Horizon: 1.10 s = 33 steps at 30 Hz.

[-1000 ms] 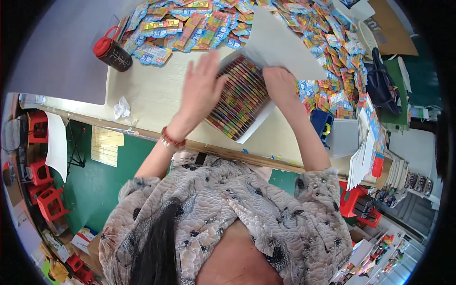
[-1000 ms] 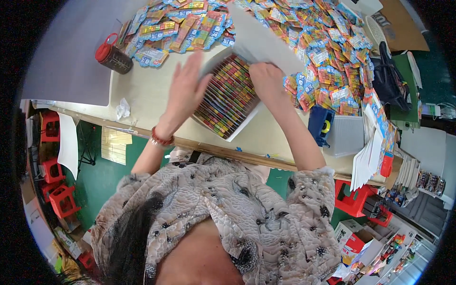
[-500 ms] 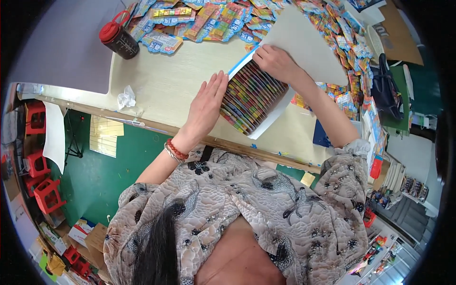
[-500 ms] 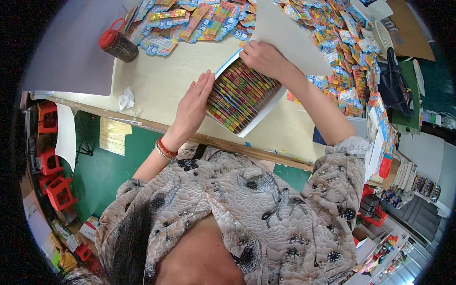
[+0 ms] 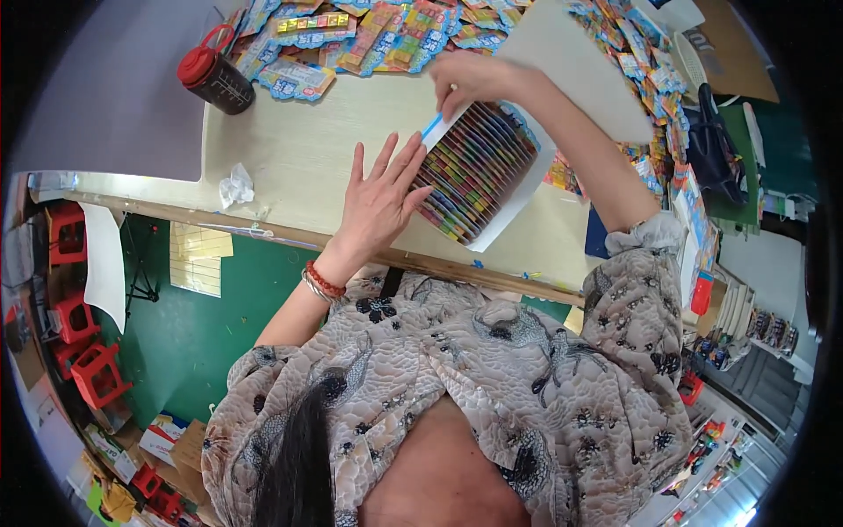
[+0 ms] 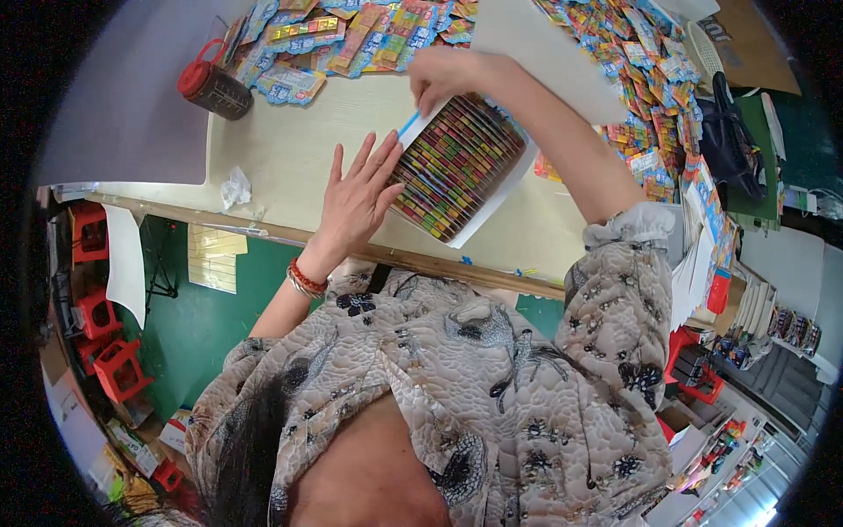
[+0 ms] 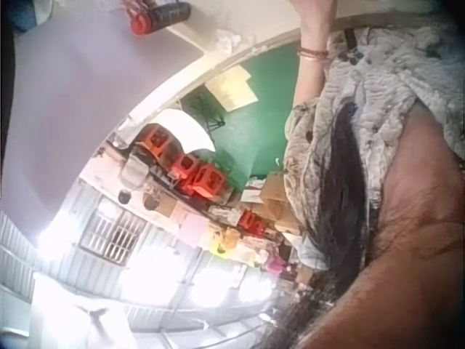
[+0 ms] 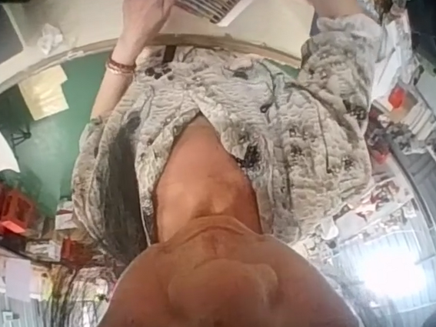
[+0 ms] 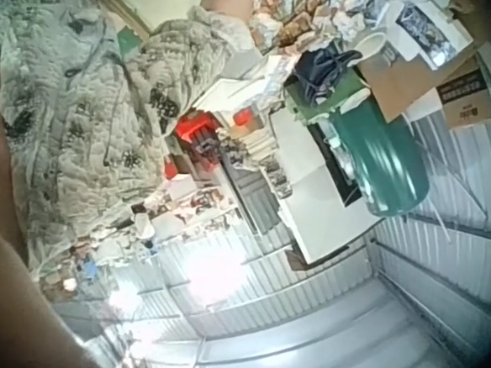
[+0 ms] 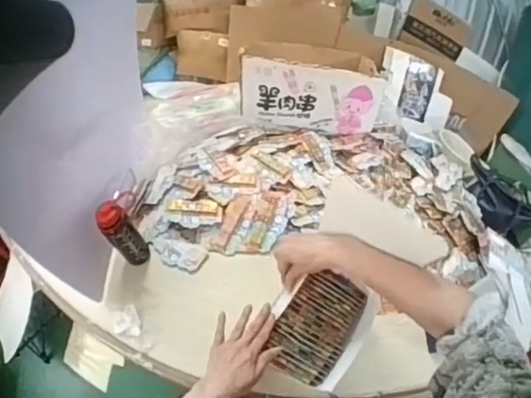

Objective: Packing small colorful product packets into cardboard display boxes at a workbench.

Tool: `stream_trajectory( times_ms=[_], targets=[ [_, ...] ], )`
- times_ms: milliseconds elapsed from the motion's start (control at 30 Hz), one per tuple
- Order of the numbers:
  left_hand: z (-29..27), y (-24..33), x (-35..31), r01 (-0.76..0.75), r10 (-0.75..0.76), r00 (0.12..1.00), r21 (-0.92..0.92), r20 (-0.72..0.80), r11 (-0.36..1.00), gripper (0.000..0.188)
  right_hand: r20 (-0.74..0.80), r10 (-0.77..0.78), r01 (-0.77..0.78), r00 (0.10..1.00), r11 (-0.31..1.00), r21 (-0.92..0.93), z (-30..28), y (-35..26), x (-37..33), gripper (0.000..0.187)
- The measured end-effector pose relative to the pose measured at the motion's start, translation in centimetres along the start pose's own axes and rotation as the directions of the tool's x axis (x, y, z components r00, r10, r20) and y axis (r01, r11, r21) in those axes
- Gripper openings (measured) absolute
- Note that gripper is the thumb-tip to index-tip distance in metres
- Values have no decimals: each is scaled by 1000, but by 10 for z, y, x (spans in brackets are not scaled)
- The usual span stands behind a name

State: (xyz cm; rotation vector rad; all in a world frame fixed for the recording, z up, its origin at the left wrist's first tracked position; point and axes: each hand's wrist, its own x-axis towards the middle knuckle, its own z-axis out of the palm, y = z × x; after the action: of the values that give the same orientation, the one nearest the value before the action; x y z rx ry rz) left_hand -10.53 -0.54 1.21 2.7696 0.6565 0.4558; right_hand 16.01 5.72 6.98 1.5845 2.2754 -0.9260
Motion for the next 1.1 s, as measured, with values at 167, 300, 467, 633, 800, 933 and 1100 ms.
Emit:
stream_trajectory(
  times_ms=[167, 300, 467, 633, 800, 933, 1100],
  targets=[
    [-3, -6, -11, 1, 1, 1000, -54, 20, 999, 50, -180, -139, 104, 974, 976, -191, 3, 25, 3, 21],
    [-5, -7, -16, -20, 20, 1000, -16, 18, 1000, 49, -238, -175, 53, 955, 894, -446, 0, 30, -6, 22],
    [-4, -9, -14, -42, 42, 999, -5, 14, 999, 47, -298, -256, -111, 920, 560, -821, 13, 18, -24, 14],
    [-12, 1, -4, -47, 42, 996, -48, -83, 998, 40, -470, -475, -13, 744, 693, -721, 23, -30, -62, 9],
    [-18, 47, 6, -286, 145, 940, -485, -308, 827, 45, -165, 108, -91, 980, 990, 105, 53, -59, -167, 12],
    [2, 80, -3, -71, 139, 990, -733, 33, 677, 43, -494, 31, 88, 869, 972, 217, 102, -31, -179, 14],
    [6, 85, -2, 19, 23, 999, -736, 47, 677, 41, -576, 46, 104, 816, 969, 224, 115, -18, -159, 13]
  ],
)
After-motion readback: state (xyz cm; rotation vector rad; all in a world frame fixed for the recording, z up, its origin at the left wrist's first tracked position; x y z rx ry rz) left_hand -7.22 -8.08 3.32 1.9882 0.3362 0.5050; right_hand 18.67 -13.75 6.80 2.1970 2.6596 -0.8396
